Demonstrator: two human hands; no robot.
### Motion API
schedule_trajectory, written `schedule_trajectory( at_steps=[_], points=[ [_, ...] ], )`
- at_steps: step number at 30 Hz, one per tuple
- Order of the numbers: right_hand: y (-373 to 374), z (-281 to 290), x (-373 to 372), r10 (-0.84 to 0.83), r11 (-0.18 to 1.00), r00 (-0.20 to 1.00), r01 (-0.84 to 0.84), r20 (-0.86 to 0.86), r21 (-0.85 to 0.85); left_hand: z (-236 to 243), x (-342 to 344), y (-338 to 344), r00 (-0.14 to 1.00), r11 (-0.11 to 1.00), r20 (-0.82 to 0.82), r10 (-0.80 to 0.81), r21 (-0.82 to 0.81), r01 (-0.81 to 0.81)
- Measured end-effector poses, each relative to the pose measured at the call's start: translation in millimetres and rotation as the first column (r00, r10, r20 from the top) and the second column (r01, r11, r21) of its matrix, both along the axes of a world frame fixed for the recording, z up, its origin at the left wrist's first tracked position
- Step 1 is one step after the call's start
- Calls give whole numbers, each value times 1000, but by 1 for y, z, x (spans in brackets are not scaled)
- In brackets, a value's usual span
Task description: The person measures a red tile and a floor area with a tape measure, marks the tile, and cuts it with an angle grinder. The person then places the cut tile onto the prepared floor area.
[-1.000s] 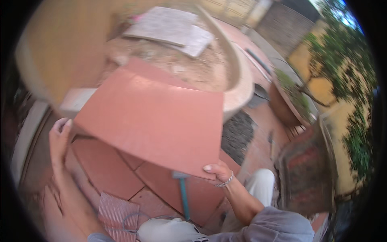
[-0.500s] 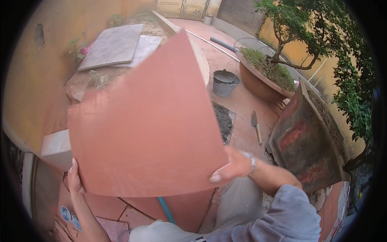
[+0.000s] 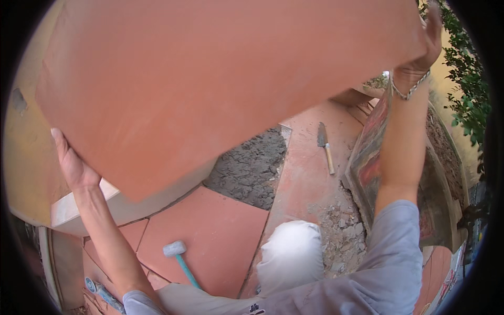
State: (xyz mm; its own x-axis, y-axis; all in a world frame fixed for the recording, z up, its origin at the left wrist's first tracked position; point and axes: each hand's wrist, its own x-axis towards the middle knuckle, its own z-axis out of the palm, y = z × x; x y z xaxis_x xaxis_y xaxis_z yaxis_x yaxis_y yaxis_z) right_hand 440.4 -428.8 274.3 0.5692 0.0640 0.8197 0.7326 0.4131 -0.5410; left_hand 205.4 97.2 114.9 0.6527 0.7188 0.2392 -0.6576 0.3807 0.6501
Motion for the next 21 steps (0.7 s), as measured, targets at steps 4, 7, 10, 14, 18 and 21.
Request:
schedule_trajectory(
  at_steps=[4, 7, 10, 14, 18, 21],
  points=[
    [0, -104, 47, 887, 459, 462, -872, -23, 170, -9, 67, -88, 990, 985, 19, 143, 100, -144],
    [20, -202, 40, 697, 692, 701, -604, -151, 395, -46, 96, -163, 977, 955, 81, 198, 206, -211],
    [16, -268, 54, 317, 887, 775, -37, -547, 461, -104, 100, -228, 944, 911, -128, 303, 330, -247],
    [-21, -377, 83, 300, 869, 498, 209, -813, 449, -192, 92, -290, 892, 873, -358, 275, 482, -75],
    [-78, -489, 99, 91, 904, 362, 360, -928, 229, -283, 73, -319, 825, 964, -542, -158, 95, 247],
    [-101, -544, 105, -14, 947, 290, 312, -957, 81, -335, 51, -323, 468, 924, -829, -306, -138, 358]
  ],
)
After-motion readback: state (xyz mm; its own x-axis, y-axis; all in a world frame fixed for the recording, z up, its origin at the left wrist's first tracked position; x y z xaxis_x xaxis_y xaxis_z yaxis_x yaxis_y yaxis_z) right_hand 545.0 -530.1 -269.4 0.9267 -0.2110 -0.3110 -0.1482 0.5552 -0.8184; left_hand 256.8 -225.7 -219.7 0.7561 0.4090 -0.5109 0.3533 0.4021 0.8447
